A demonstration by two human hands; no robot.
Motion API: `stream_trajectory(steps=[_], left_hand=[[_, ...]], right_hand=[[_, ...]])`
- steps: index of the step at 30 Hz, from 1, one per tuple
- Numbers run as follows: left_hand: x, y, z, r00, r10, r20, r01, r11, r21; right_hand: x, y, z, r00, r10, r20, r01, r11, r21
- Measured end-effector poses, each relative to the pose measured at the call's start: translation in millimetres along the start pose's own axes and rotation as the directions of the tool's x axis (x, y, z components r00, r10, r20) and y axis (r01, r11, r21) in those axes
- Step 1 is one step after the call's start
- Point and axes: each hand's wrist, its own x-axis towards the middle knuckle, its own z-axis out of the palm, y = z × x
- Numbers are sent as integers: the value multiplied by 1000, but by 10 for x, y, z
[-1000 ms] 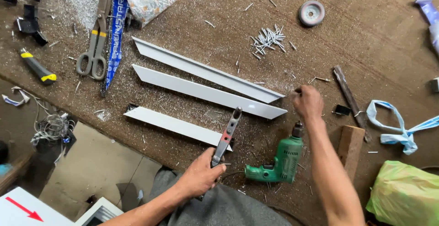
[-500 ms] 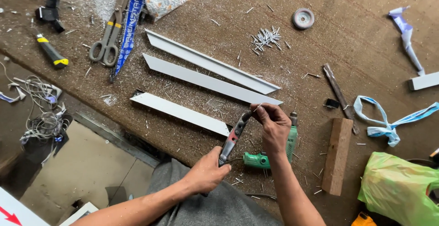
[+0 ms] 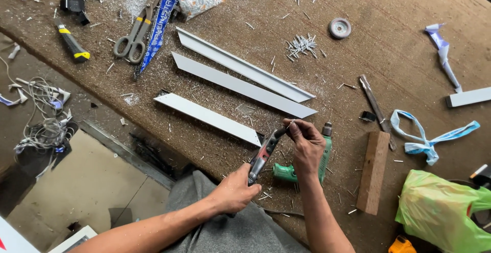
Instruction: The person joins metal frame components by inserting corner brackets and securing them with a drill and a hand-operated rivet tool on a workbench.
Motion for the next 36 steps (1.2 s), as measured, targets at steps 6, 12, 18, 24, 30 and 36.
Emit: stream_trajectory(steps=[6, 12, 18, 24, 30, 36], left_hand=[[2, -159, -10, 997, 71, -31, -67, 993, 94], [-81, -117, -302, 993, 50, 103, -52, 999, 17], [51, -346, -539, 982, 63, 178, -77, 994, 79], [1002, -1326, -513, 958, 288, 14, -288, 953, 90], [451, -964, -975, 965, 243, 104, -255, 958, 133], [-42, -575, -1366, 938, 288, 194, -208, 913, -350]], right_hand=[[-148, 147, -7, 996, 56, -62, -53, 997, 60], [-252, 155, 60, 989, -91, -120, 85, 995, -49], [-137, 138, 235, 968, -249, -10, 214, 854, -475], [-150, 679, 509, 958, -285, -28, 218, 790, -574], [-66, 321, 735, 979, -173, -112, 99, 872, -480], [17, -696, 881, 974, 71, 217, 109, 690, -716]])
